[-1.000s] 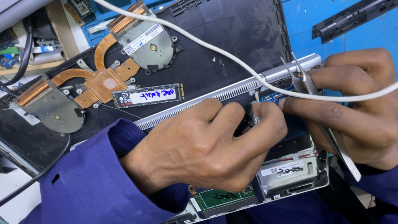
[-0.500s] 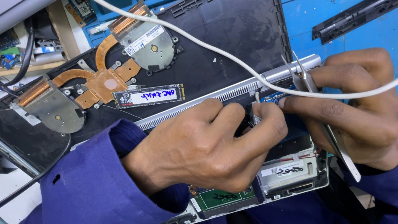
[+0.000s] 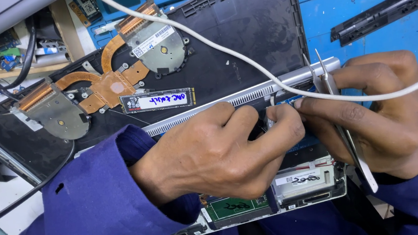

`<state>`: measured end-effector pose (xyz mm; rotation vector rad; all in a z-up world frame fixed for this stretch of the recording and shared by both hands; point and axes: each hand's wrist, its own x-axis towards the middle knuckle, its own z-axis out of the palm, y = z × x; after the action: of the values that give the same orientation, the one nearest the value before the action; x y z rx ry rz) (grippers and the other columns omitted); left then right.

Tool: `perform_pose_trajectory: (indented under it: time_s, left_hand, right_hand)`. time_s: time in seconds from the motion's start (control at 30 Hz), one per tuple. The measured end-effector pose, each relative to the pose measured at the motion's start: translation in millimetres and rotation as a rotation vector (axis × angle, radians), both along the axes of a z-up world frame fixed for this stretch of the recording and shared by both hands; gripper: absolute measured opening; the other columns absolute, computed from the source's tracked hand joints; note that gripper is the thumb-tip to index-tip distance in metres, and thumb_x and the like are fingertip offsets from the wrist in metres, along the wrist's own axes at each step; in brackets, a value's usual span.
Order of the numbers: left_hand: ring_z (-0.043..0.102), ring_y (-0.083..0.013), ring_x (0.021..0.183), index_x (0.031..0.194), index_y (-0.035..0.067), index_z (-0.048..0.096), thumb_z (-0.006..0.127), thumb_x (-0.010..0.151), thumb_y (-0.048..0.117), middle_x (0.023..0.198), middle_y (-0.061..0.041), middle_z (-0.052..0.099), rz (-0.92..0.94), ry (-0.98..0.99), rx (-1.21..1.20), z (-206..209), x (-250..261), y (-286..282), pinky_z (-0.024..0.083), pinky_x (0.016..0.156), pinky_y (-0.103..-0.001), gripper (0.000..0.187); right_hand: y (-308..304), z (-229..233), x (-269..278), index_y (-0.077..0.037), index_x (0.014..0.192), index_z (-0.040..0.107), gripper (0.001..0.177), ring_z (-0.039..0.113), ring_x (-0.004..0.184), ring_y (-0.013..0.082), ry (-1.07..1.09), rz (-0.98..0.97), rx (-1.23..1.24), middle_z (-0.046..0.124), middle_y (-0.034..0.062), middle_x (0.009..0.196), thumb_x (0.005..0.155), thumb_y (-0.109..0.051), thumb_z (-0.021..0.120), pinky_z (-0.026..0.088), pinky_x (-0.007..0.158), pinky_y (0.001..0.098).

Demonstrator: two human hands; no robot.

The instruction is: Connecting various internal ribbon cables and wires to a laptop motherboard using tweezers

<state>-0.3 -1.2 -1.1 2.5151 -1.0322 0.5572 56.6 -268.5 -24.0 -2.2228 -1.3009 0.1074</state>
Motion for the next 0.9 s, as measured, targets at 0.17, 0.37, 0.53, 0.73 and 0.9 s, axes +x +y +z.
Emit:
perform_pose_trajectory:
  time_s: [0.17, 0.37, 0.53, 0.73, 0.9]
  left_hand:
    - [0.033, -0.0139, 0.061, 0.087, 0.007, 0.066, 0.046, 0.100, 0.008, 0.104, -0.005, 0.060, 0.003, 0.006, 0.033, 1.3, -0.6, 0.6, 0.029, 0.054, -0.029, 0.024]
    - [0.032, -0.0135, 0.061, 0.088, 0.007, 0.066, 0.044, 0.102, 0.009, 0.105, -0.005, 0.059, 0.001, -0.012, 0.050, 1.0, -1.2, -0.2, 0.029, 0.054, -0.029, 0.026]
    - [0.031, -0.0130, 0.061, 0.091, 0.007, 0.066, 0.043, 0.103, 0.011, 0.104, -0.004, 0.059, 0.002, -0.022, 0.059, 2.6, -0.2, 0.2, 0.028, 0.054, -0.028, 0.027]
    - [0.031, -0.0131, 0.061, 0.091, 0.007, 0.067, 0.043, 0.103, 0.011, 0.105, -0.005, 0.059, 0.013, -0.025, 0.084, 2.1, -1.5, -0.5, 0.029, 0.054, -0.028, 0.027]
    - [0.029, -0.0122, 0.062, 0.083, 0.009, 0.060, 0.042, 0.104, 0.008, 0.105, -0.005, 0.058, 0.017, -0.088, 0.153, 2.8, -2.4, -0.8, 0.027, 0.055, -0.026, 0.029]
  right_hand:
    - [-2.1, -1.2, 2.0, -0.009, 0.119, 0.075, 0.016, 0.055, 0.114, 0.0435, -0.014, 0.040, -0.002, 0.060, 0.0186, 0.119, 0.103, -0.010, 0.078, 0.057, 0.101, 0.0560]
    - [3.4, 0.0, -0.8, -0.008, 0.116, 0.075, 0.013, 0.054, 0.112, 0.0424, -0.009, 0.004, 0.023, 0.061, 0.0184, 0.116, 0.104, -0.010, 0.078, 0.056, 0.098, 0.0540]
    - [6.0, 0.3, -2.5, -0.010, 0.117, 0.075, 0.013, 0.052, 0.112, 0.0417, -0.004, -0.023, 0.030, 0.060, 0.0173, 0.117, 0.105, -0.013, 0.076, 0.057, 0.101, 0.0571]
    - [9.7, 1.7, -0.8, -0.007, 0.114, 0.077, 0.013, 0.054, 0.110, 0.0423, -0.022, -0.014, 0.047, 0.062, 0.0182, 0.113, 0.104, -0.016, 0.076, 0.055, 0.094, 0.0534]
    - [5.9, -0.5, 2.6, -0.007, 0.115, 0.078, 0.017, 0.057, 0.107, 0.0432, -0.044, 0.016, 0.051, 0.062, 0.0203, 0.112, 0.102, -0.017, 0.082, 0.056, 0.093, 0.0531]
